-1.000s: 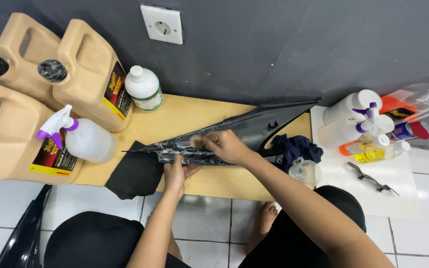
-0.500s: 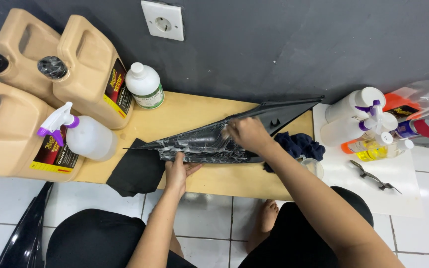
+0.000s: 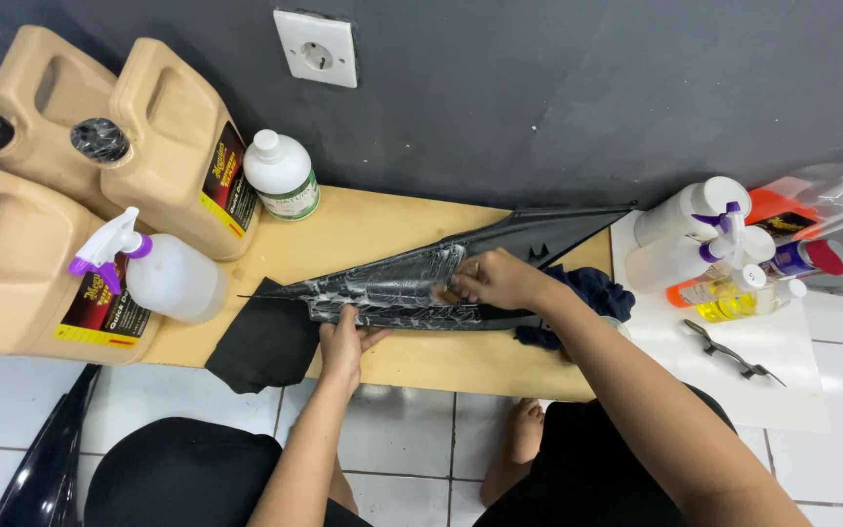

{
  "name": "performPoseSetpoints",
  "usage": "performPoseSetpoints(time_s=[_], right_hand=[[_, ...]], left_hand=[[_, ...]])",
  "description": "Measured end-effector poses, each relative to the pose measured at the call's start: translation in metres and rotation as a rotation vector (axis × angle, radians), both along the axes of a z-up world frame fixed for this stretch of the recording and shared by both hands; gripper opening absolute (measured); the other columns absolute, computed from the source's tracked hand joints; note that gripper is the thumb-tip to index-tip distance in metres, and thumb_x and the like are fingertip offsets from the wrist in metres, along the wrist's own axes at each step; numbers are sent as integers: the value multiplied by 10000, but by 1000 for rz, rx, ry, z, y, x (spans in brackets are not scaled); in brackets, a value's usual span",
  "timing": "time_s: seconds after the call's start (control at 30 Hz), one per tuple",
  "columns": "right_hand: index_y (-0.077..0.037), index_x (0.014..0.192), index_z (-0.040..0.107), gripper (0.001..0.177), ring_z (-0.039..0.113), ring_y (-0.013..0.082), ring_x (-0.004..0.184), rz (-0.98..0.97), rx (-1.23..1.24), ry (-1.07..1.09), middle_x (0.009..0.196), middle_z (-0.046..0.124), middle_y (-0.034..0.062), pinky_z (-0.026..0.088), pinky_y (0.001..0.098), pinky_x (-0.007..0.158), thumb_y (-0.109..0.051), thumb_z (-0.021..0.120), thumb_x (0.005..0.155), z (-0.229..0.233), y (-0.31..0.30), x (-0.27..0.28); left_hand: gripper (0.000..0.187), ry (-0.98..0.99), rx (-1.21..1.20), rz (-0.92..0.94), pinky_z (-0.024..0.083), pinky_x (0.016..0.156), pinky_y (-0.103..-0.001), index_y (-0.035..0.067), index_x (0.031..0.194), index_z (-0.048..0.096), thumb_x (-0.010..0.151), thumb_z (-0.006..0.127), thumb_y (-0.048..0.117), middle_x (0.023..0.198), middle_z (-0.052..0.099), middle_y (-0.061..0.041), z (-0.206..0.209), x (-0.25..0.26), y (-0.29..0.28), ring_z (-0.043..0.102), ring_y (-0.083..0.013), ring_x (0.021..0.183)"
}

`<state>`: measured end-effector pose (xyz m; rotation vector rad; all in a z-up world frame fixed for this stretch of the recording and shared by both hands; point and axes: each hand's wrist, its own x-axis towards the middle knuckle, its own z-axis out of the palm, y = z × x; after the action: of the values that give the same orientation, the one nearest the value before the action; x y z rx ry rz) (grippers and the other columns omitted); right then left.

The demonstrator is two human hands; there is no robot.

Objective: The person scrubs a black plastic car part with a brush and white cleaning paste on a wooden bench. The part is held steady with one hand while the other hand applies the paste and scrubs the surface. The part remains on the bench during the process.

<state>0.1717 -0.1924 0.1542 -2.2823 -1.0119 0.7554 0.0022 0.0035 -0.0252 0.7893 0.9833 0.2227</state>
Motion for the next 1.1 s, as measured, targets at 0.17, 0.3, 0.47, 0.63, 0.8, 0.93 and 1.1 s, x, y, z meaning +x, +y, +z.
performPoseSetpoints(time_s=[0.17, 0.3, 0.47, 0.63, 0.8, 0.93, 1.1], right_hand=[[-89, 986, 769, 214, 757, 281, 674, 18, -102, -484, 725, 768, 95, 602, 395, 696, -244, 622, 994, 4, -8, 22], [-60, 912, 786, 250, 772, 290, 781, 3, -76, 25, 789, 791, 126, 600, 406, 790, -225, 604, 955, -15, -13, 21], [-58, 951, 776, 219, 755, 275, 684, -64, -120, -418, 704, 756, 112, 596, 387, 728, -219, 630, 981, 15, -14, 31], [6, 998, 775, 237, 773, 333, 843, -38, 67, -9, 851, 791, 185, 588, 442, 822, -154, 601, 973, 14, -8, 17], [-152, 975, 785, 177, 708, 187, 564, -118, -149, -754, 672, 741, -10, 524, 308, 683, -248, 637, 983, -10, -24, 51], [-85, 990, 774, 171, 735, 276, 628, -110, 66, -484, 746, 763, 96, 570, 352, 641, -196, 644, 992, 6, 2, 13], [-68, 789, 765, 348, 733, 339, 656, -152, -124, -325, 648, 734, 122, 556, 442, 716, -334, 623, 961, 10, 3, 18]], left_hand=[[569, 11, 17, -11, 627, 781, -427, -88, 1333, 350, 952, 572, 272, 969, 645, -424, 23, 1, -3, 723, -448, 842], [579, 41, 21, -31, 622, 790, -427, -75, 1346, 345, 951, 575, 280, 984, 656, -416, 42, -3, -4, 732, -419, 840], [586, 36, 31, -39, 625, 797, -416, -87, 1344, 346, 963, 570, 297, 980, 662, -408, 33, -1, -3, 734, -419, 837], [589, 44, 33, -46, 630, 786, -406, -92, 1356, 344, 971, 561, 299, 979, 669, -392, 47, -2, -5, 741, -398, 824], [616, 43, 42, -61, 619, 819, -412, -126, 1377, 314, 975, 545, 279, 1014, 656, -414, 52, -1, -6, 741, -399, 852], [611, 34, 41, -72, 621, 813, -442, -136, 1373, 306, 986, 547, 270, 1014, 654, -412, 58, -3, -5, 745, -401, 835], [614, 26, 25, -62, 621, 815, -401, -107, 1366, 328, 961, 552, 296, 1001, 659, -402, 41, 0, -3, 737, -412, 847]])
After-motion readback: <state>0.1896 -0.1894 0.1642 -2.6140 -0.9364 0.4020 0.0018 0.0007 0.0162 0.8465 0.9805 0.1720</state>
